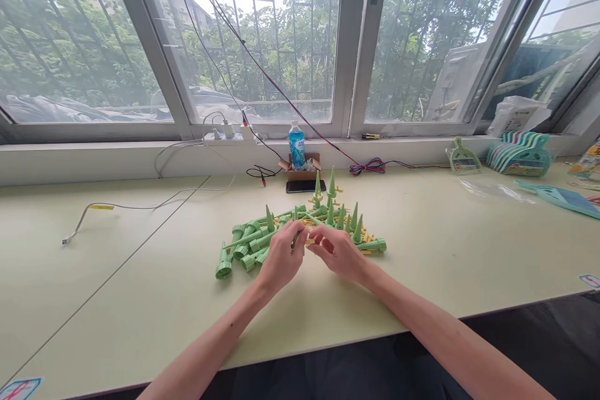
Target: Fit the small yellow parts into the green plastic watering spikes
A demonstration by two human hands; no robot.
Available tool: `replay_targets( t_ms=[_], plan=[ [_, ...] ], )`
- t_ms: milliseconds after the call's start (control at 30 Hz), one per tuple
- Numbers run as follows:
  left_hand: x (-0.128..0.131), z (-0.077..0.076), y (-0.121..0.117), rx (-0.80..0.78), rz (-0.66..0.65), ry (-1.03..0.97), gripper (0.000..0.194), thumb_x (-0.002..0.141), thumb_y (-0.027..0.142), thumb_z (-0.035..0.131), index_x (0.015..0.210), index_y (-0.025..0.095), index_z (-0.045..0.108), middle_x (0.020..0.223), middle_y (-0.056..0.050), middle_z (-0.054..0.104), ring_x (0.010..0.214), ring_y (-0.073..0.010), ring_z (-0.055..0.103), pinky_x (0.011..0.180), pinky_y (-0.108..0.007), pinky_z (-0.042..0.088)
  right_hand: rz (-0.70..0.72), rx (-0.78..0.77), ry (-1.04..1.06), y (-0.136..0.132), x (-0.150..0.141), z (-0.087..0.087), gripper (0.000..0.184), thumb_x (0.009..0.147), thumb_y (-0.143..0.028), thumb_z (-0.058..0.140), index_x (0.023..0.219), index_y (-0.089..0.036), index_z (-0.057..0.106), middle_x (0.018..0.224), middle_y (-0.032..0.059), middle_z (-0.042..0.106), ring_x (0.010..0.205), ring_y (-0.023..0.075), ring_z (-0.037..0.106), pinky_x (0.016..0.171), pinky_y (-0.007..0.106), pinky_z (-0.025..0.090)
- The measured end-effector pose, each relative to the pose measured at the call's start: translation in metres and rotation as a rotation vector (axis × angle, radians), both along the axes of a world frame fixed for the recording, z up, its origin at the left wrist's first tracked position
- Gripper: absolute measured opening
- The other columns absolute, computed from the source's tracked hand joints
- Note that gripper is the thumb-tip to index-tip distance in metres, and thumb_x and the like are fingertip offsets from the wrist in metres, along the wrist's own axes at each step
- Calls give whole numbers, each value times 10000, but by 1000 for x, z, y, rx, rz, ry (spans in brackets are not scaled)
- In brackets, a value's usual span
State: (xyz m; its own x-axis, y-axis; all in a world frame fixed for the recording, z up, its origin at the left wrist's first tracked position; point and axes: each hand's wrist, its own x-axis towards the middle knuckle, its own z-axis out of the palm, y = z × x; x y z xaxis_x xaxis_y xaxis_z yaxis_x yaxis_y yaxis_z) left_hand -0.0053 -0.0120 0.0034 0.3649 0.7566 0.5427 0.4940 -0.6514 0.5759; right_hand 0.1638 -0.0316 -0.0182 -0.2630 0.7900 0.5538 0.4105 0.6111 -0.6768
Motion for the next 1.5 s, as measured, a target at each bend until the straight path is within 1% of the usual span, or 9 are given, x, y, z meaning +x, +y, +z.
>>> replay_targets(
  t_ms=[267, 400, 533, 667, 767, 1000, 1333, 1400, 1500],
  plan=[
    [0, -3, 2, -6, -28, -2, 227, 984, 265, 399, 778, 198, 470, 764, -5, 541, 675, -134, 474, 581, -235, 363, 35, 8, -18, 1, 0, 0, 61, 930, -245, 542, 936, -190, 565, 687, -22, 593, 493, 87, 402, 548, 230, 378],
    [-1, -4, 3, 13, -28, 6, 221, 982, 254, 402, 778, 198, 465, 766, -4, 541, 681, -134, 474, 587, -237, 361, 40, 4, -27, 2, 1, -4, 108, 944, -274, 530, 884, -188, 557, 626, -28, 556, 503, 101, 423, 548, 235, 378],
    [-1, -5, 3, 21, -20, 13, 225, 979, 249, 408, 766, 197, 456, 759, -2, 541, 673, -132, 471, 586, -239, 360, 18, 3, -52, 2, 1, -4, 184, 958, -302, 510, 814, -194, 544, 585, -30, 535, 500, 108, 413, 544, 241, 371],
    [-1, -4, 2, 8, -14, 4, 233, 980, 257, 409, 763, 195, 467, 746, -1, 535, 658, -132, 469, 578, -240, 358, 21, -11, -45, 1, 0, -1, 127, 943, -319, 538, 957, -196, 567, 597, -35, 561, 488, 109, 437, 546, 243, 382],
    [-1, -3, 2, -1, -11, -3, 240, 981, 264, 410, 760, 195, 472, 737, -1, 527, 656, -134, 467, 575, -241, 357, 27, -25, -27, 0, 0, 0, 144, 924, -303, 559, 1021, -196, 551, 629, -37, 577, 482, 102, 441, 537, 235, 382],
    [0, -4, 3, -20, -33, -8, 234, 985, 269, 406, 775, 197, 477, 768, -6, 543, 674, -135, 479, 577, -240, 363, 41, -26, -26, 0, 0, -2, 77, 935, -252, 527, 983, -201, 559, 580, -57, 530, 477, 100, 405, 551, 234, 383],
    [-1, -6, 3, 1, -28, 19, 227, 980, 260, 409, 768, 199, 460, 756, -3, 540, 674, -138, 472, 594, -244, 366, 37, -29, -40, 2, 1, -3, 127, 956, -293, 508, 901, -199, 575, 552, -38, 533, 466, 112, 421, 533, 249, 374],
    [-1, -6, 4, -1, -24, 18, 228, 980, 267, 411, 768, 200, 460, 757, -3, 541, 674, -138, 474, 591, -243, 366, 27, -30, -37, 2, 1, -3, 131, 952, -305, 517, 912, -197, 581, 539, -42, 520, 466, 114, 424, 535, 250, 375],
    [-1, -5, 4, -12, -15, 10, 234, 983, 274, 406, 770, 201, 469, 750, -2, 536, 666, -139, 473, 584, -243, 365, 25, -38, -17, 1, 0, -2, 124, 927, -303, 560, 987, -195, 578, 535, -62, 494, 465, 108, 414, 536, 243, 375]
  ],
)
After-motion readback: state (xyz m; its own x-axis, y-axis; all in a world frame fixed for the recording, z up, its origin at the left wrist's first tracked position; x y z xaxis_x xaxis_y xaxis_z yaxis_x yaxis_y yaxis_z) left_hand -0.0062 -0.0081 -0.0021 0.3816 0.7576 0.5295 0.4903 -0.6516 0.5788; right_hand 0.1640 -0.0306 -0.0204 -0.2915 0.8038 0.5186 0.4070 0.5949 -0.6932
